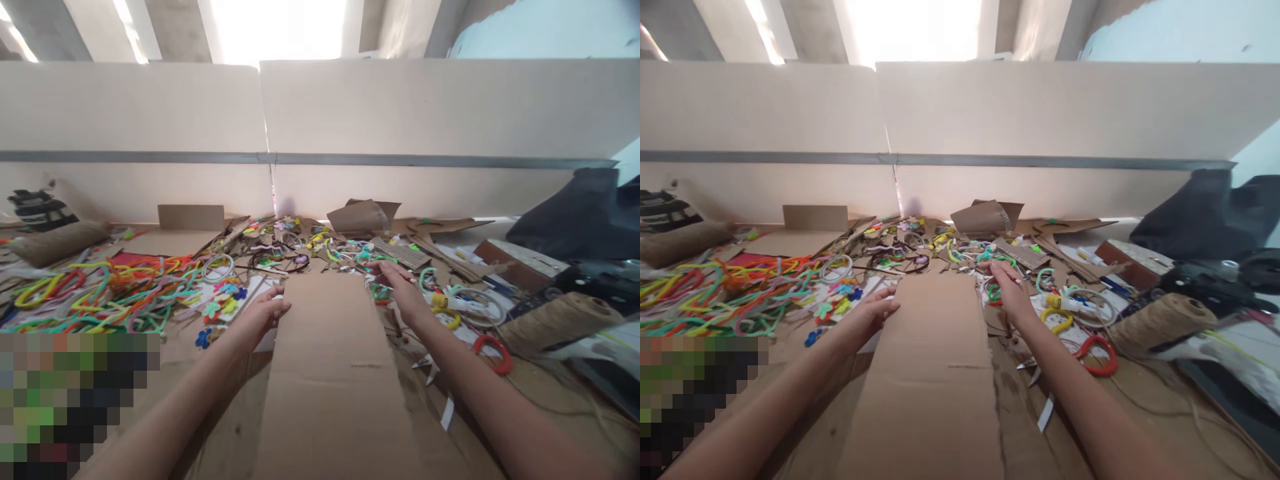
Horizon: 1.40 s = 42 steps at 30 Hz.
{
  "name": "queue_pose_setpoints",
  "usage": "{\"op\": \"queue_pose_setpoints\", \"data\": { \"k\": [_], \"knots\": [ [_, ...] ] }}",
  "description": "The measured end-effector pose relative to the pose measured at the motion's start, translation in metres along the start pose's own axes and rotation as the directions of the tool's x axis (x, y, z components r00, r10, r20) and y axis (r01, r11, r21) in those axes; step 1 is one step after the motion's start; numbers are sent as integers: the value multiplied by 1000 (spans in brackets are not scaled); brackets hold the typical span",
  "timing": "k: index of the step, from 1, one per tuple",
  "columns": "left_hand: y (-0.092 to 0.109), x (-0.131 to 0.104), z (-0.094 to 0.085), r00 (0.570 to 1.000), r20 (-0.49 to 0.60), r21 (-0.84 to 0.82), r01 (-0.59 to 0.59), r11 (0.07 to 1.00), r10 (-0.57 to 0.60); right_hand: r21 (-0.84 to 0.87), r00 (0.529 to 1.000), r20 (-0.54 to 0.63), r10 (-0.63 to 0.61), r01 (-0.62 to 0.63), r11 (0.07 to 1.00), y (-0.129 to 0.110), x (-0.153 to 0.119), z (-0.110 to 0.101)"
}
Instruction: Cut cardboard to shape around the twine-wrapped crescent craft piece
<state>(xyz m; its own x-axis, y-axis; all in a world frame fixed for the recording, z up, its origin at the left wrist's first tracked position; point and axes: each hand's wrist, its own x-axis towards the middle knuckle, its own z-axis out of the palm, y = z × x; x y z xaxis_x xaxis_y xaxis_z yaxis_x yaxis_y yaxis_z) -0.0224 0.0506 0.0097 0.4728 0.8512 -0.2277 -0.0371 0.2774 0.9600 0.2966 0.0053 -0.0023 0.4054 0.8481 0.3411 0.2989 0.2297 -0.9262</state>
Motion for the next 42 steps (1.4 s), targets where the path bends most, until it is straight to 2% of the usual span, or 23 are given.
{"op": "queue_pose_setpoints", "data": {
  "k": [3, 6, 9, 13, 17, 20, 23, 26, 29, 31, 33, 37, 42],
  "knots": [
    [1, -3, 0, 988, 94, -28, 130, 991, -126, -175, 993, 21, -112, 114, 978, 1, 2, -5],
    [-3, -3, 4, 976, 101, 88, 183, 979, -191, -366, 974, 124, -191, 224, 903, -3, 0, -7],
    [-7, 0, 7, 982, 110, 166, 136, 977, -156, -544, 960, 219, -176, 270, 795, -5, -2, -9],
    [-11, 6, 7, 987, 126, 235, 71, 969, -103, -709, 952, 287, -107, 287, 645, -5, -1, -11],
    [-10, 9, 4, 989, 143, 364, -22, 931, -33, -772, 931, 360, -64, 336, 539, -3, 0, -11],
    [-8, 8, 3, 994, 95, 503, -98, 858, 58, -790, 921, 386, -50, 358, 497, 1, 0, -10],
    [-8, 7, 3, 976, 70, 631, -202, 749, 204, -804, 921, 389, -29, 354, 478, 5, -1, -13],
    [-10, 8, 2, 931, 145, 790, -313, 527, 335, -807, 922, 387, -10, 344, 480, 9, 1, -14],
    [-13, 8, 1, 911, 227, 883, -341, 322, 344, -766, 902, 430, -24, 379, 519, 7, 0, -6],
    [-17, 5, 4, 917, 254, 914, -332, 234, 308, -711, 867, 498, -25, 424, 561, 5, -9, 7],
    [-21, 1, 8, 930, 271, 927, -322, 191, 248, -656, 818, 575, -2, 462, 597, 1, -23, 25],
    [-26, -3, 17, 947, 296, 935, -314, 168, 123, -617, 734, 671, 107, 473, 629, -5, -55, 51],
    [-25, 2, 20, 965, 252, 961, -258, 103, 67, -623, 697, 694, 180, 457, 636, -20, -63, 56]
  ]
}}
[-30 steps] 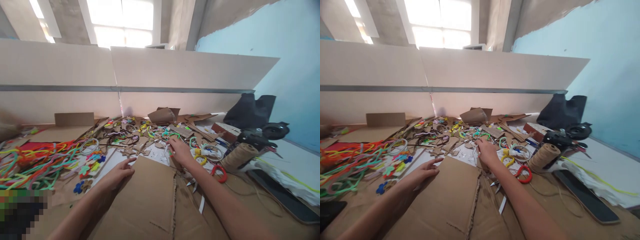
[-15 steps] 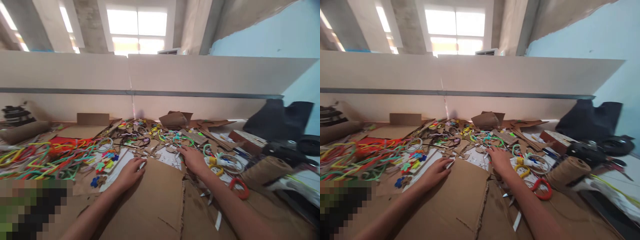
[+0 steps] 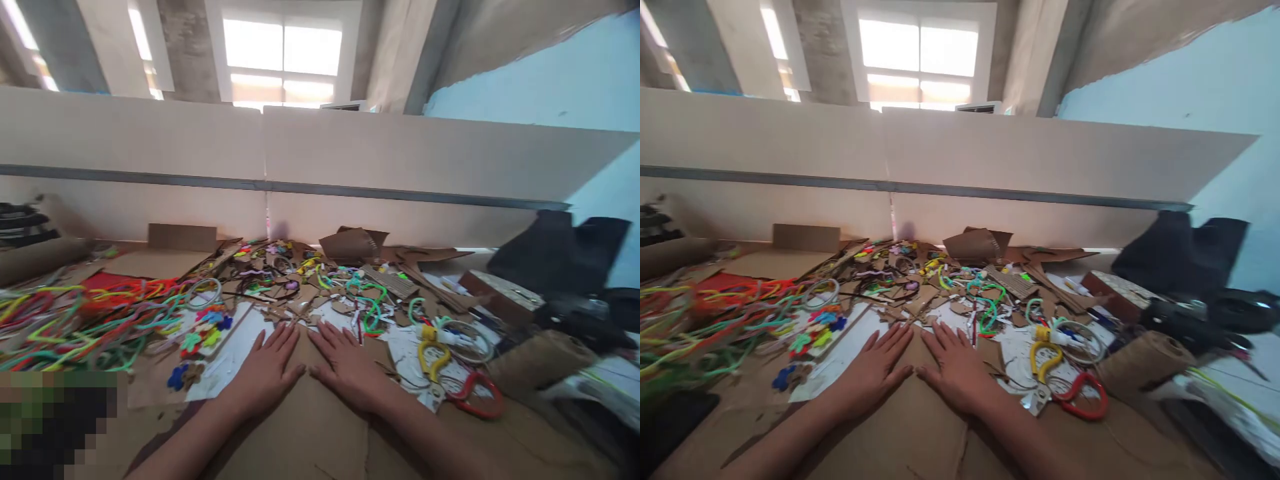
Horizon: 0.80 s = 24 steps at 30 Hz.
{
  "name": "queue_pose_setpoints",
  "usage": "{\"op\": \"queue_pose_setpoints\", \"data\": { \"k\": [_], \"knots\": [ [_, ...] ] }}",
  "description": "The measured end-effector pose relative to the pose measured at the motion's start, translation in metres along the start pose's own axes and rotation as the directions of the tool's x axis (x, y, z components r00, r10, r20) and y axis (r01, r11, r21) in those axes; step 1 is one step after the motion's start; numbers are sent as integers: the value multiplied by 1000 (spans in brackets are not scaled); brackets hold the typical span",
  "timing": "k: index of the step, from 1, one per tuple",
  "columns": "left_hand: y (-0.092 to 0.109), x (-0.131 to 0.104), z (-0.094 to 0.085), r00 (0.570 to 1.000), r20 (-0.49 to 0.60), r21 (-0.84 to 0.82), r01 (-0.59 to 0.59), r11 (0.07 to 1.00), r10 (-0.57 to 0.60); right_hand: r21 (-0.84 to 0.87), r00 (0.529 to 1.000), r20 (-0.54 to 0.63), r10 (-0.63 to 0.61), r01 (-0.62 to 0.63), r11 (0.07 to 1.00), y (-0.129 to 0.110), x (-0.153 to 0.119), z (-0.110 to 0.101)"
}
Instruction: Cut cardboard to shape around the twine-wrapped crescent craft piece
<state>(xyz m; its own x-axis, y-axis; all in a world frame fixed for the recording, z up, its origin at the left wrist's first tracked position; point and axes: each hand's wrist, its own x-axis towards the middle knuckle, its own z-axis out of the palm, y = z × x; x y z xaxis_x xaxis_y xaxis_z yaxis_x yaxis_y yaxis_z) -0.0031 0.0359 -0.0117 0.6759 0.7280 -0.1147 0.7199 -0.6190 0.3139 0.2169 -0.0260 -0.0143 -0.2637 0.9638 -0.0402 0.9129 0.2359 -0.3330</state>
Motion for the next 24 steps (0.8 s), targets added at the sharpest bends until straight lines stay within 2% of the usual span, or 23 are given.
{"op": "queue_pose_setpoints", "data": {
  "k": [4, 9, 12, 15, 19, 22, 24],
  "knots": [
    [-10, 9, 10, 1000, -28, 67, -7, 998, 8, 3, 1000, 2, 9, -9, 1000, -1, 1, -6],
    [-26, 16, 28, 990, -131, 141, -26, 990, 45, 33, 1000, -21, 12, -11, 999, -1, 2, -3],
    [-31, 18, 33, 984, -163, 153, -49, 987, 74, 35, 999, -43, 15, -14, 999, -2, 2, -3],
    [-26, 16, 27, 987, -150, 122, -39, 992, 58, 27, 999, -42, 14, -13, 1000, -4, 2, -4],
    [-6, 2, 8, 999, -54, 36, 5, 999, -3, -43, 999, 3, 45, -45, 998, -4, 1, -1],
    [3, -5, -2, 1000, -27, -55, -16, 998, 15, -132, 997, 26, 74, -70, 989, 2, 5, 8],
    [4, -8, -4, 998, -47, -110, -33, 993, 28, -172, 997, 30, 75, -69, 983, 8, 9, 15]
  ]
}}
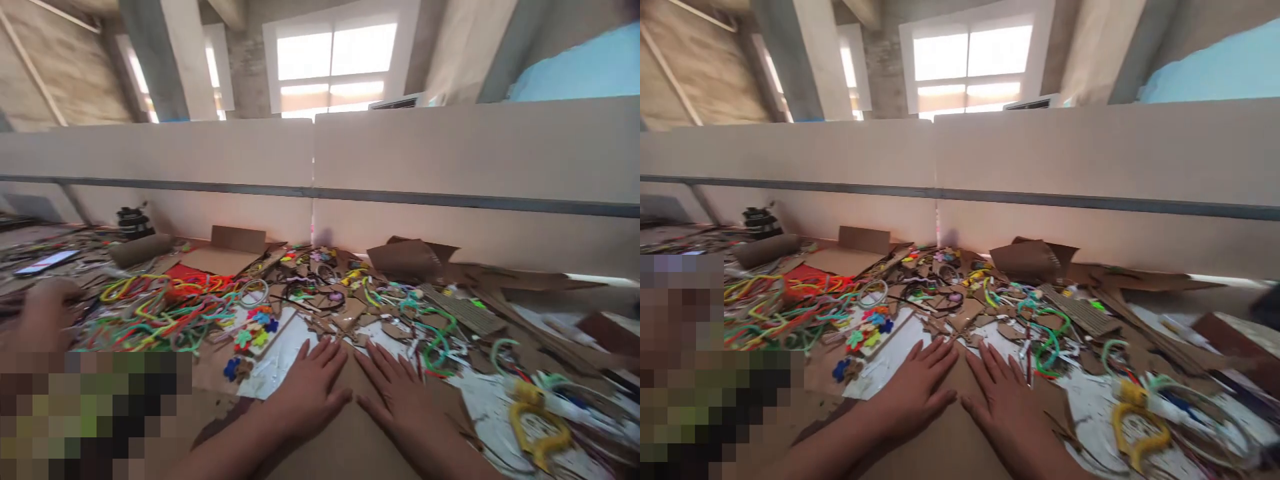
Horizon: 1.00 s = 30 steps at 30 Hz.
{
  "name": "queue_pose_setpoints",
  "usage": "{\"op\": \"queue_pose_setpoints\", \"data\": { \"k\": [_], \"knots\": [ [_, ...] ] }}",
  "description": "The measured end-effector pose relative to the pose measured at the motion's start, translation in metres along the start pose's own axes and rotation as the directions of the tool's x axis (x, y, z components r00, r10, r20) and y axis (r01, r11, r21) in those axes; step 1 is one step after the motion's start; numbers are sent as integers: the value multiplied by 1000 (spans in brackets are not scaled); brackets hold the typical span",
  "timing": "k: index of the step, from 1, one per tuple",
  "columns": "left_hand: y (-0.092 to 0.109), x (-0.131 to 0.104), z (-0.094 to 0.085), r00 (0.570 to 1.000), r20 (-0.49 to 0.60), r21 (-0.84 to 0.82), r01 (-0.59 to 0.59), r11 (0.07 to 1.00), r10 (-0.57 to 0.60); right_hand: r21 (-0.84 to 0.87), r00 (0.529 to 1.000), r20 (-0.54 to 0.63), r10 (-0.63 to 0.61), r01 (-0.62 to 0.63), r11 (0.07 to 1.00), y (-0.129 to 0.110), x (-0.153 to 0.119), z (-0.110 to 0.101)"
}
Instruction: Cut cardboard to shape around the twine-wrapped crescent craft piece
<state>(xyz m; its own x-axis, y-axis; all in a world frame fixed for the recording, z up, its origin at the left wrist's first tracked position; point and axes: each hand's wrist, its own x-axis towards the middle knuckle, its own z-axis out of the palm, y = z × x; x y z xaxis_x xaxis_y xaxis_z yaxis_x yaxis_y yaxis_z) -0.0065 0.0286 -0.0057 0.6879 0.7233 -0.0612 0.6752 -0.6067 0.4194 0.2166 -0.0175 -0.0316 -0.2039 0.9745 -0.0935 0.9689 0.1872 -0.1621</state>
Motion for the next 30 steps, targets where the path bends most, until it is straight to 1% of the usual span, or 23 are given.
{"op": "queue_pose_setpoints", "data": {
  "k": [3, 6, 8, 10, 12, 13, 14, 15, 16, 17, 19, 20, 22, 24, 25, 28, 30],
  "knots": [
    [-2, -5, 4, 998, -49, -42, -39, 998, 37, -33, 999, -40, -27, 26, 999, 7, 3, 12],
    [-2, -9, 11, 989, -121, -19, -85, 996, 82, -63, 996, -87, -33, 27, 998, 14, 4, 23],
    [0, -10, 12, 975, -185, 9, -127, 992, 126, -78, 992, -120, -24, 15, 997, 19, 4, 29],
    [1, -6, 4, 950, -263, 24, -166, 986, 167, -84, 990, -136, -26, 15, 996, 22, 5, 33],
    [-2, 3, -17, 918, -360, 28, -164, 986, 163, -90, 991, -125, -42, 30, 995, 25, 6, 34],
    [-7, 10, -33, 903, -407, 31, -139, 990, 139, -93, 992, -118, -54, 43, 995, 25, 6, 34],
    [-14, 18, -50, 881, -466, 41, -63, 997, 75, -97, 992, -112, -62, 51, 994, 26, 7, 34],
    [-23, 27, -68, 857, -515, 61, 55, 997, -16, -100, 992, -110, -66, 55, 993, 25, 7, 33],
    [-35, 36, -86, 823, -555, 85, 201, 976, -121, -102, 991, -115, -66, 54, 993, 25, 7, 32],
    [-49, 44, -102, 786, -590, 86, 289, 954, -185, -103, 990, -123, -68, 55, 993, 25, 7, 31],
    [-79, 59, -125, 726, -630, 83, 417, 905, -276, -102, 988, -136, -76, 62, 993, 25, 7, 30],
    [-93, 65, -132, 701, -638, 83, 474, 876, -319, -102, 987, -139, -82, 68, 992, 25, 7, 29],
    [-119, 74, -136, 656, -640, 75, 571, 817, -399, -105, 986, -143, -90, 75, 992, 26, 8, 31],
    [-138, 82, -134, 628, -628, 67, 631, 773, -459, -103, 982, -163, -91, 75, 992, 29, 11, 36],
    [-145, 86, -132, 622, -623, 64, 646, 761, -475, -102, 980, -181, -86, 69, 992, 31, 12, 38],
    [-154, 93, -128, 620, -619, 52, 645, 762, -482, -97, 975, -208, -79, 60, 994, 34, 16, 42],
    [-155, 95, -133, 614, -639, 32, 624, 781, -464, -90, 978, -188, -91, 75, 993, 33, 17, 40]
  ]
}}
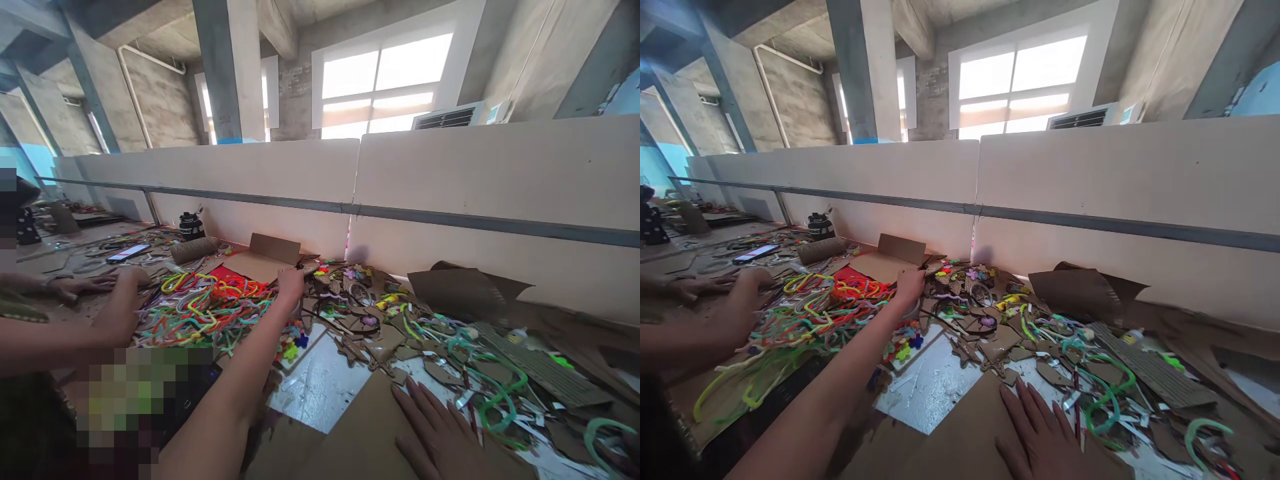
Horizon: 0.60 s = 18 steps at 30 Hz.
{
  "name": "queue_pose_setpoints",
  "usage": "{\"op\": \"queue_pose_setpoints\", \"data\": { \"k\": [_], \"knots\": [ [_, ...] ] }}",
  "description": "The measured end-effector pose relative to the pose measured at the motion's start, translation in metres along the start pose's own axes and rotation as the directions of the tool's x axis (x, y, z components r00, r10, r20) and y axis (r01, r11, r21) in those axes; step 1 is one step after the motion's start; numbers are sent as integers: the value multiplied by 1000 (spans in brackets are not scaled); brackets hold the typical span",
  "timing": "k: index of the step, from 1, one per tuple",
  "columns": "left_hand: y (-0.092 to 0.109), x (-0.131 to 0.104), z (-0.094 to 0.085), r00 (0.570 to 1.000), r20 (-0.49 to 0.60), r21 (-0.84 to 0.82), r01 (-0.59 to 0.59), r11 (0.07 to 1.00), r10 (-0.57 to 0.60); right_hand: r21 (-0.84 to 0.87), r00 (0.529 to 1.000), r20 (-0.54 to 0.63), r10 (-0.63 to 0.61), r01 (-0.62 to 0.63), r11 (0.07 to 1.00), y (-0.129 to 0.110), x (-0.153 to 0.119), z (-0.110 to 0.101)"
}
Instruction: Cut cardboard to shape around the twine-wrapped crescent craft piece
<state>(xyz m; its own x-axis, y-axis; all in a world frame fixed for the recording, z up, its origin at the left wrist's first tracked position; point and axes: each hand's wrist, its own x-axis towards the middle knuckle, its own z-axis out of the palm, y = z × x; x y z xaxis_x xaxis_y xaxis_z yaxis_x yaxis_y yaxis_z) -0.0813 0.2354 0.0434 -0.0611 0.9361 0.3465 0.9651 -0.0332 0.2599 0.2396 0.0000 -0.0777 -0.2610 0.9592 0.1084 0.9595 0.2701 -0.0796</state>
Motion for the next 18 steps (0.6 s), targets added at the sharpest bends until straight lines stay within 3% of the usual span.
{"op": "queue_pose_setpoints", "data": {
  "k": [5, 10, 14, 18],
  "knots": [
    [-1, 11, -32, 984, -170, -147, 21, 989, -46, 39, 999, 32, -10, 9, 999, 1, 0, -2],
    [-1, 8, -74, 942, -305, -418, 0, 908, -141, 77, 998, -69, -9, 14, 997, 3, -1, 5],
    [11, -21, -89, 929, -340, -651, -122, 749, -144, 70, 1000, 16, 27, -28, 997, -8, -1, -12],
    [32, -70, -87, 940, -325, -799, -211, 564, -109, 124, 997, 25, 68, -71, 990, -16, -4, -34]
  ]
}}
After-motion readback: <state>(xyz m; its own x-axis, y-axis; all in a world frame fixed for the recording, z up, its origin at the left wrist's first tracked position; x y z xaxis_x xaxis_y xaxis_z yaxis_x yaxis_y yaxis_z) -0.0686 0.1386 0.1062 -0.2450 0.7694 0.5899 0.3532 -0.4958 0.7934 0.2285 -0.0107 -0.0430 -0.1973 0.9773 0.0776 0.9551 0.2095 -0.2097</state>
